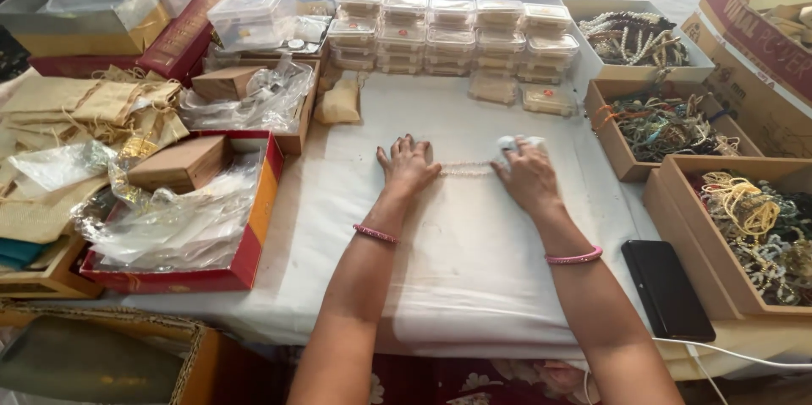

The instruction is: Sort, clean, and pack small jewelry items into small plastic bags and boxes.

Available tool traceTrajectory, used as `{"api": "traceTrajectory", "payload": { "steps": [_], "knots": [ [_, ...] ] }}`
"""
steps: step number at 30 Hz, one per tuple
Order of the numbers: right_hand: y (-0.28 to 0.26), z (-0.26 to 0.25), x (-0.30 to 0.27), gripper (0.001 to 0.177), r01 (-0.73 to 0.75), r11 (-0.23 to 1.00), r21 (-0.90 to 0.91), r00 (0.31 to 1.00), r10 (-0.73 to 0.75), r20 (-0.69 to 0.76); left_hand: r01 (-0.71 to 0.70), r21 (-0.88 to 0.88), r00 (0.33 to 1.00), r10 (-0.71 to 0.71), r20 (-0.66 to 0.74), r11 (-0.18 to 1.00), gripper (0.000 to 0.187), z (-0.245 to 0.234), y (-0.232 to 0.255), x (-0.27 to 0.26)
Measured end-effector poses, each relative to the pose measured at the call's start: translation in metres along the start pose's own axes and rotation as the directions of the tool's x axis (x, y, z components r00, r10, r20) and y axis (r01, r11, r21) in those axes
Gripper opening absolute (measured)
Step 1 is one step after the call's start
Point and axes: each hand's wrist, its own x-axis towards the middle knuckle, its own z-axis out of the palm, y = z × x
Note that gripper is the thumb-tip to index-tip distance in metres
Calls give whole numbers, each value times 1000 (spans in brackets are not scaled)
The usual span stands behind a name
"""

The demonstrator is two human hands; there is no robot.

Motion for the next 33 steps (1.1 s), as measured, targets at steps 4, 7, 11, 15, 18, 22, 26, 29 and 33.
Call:
{"api": "traceTrajectory", "payload": {
  "steps": [4, 7, 11, 15, 18, 22, 26, 29, 33],
  "knots": [
    [12, 3, 0, 55, -193, 981, -1, 981, 193, 10, -62, 84, 998, 63, -5, 995, 58, -12, 0, 5],
    [7, 9, 3, 56, -142, 985, 98, 980, 153, -123, -97, 164, 992, 110, -67, 982, 47, -5, -6, 24],
    [-11, 10, 7, 57, 47, 998, 47, 993, -41, -113, -116, 172, 971, 148, -186, 978, 35, 8, -9, 33],
    [-30, -4, 29, 58, 64, 997, 41, 997, -65, 28, -146, 149, 944, 183, -275, 978, 31, 13, -14, 31],
    [-39, -4, 47, 60, -51, 978, 200, 998, 55, -15, -172, 122, 931, 202, -303, 978, 32, 10, -16, 29],
    [-56, 11, 46, 59, 89, 982, 170, 996, -86, -24, -213, 93, 910, 232, -344, 973, 28, 19, -20, 34],
    [-90, -19, 23, 69, 324, 946, 5, 943, -323, -74, -279, 140, 888, 311, -338, 950, 21, 15, -13, 22],
    [-141, -78, 2, 75, 624, 754, 207, 781, -594, -192, -301, 227, 893, 358, -275, 926, 20, 12, -2, 18],
    [-173, -56, -18, 74, 812, 578, 83, 578, -776, -254, -305, 326, 893, 387, -228, 895, 20, 25, -12, 26]
  ]
}}
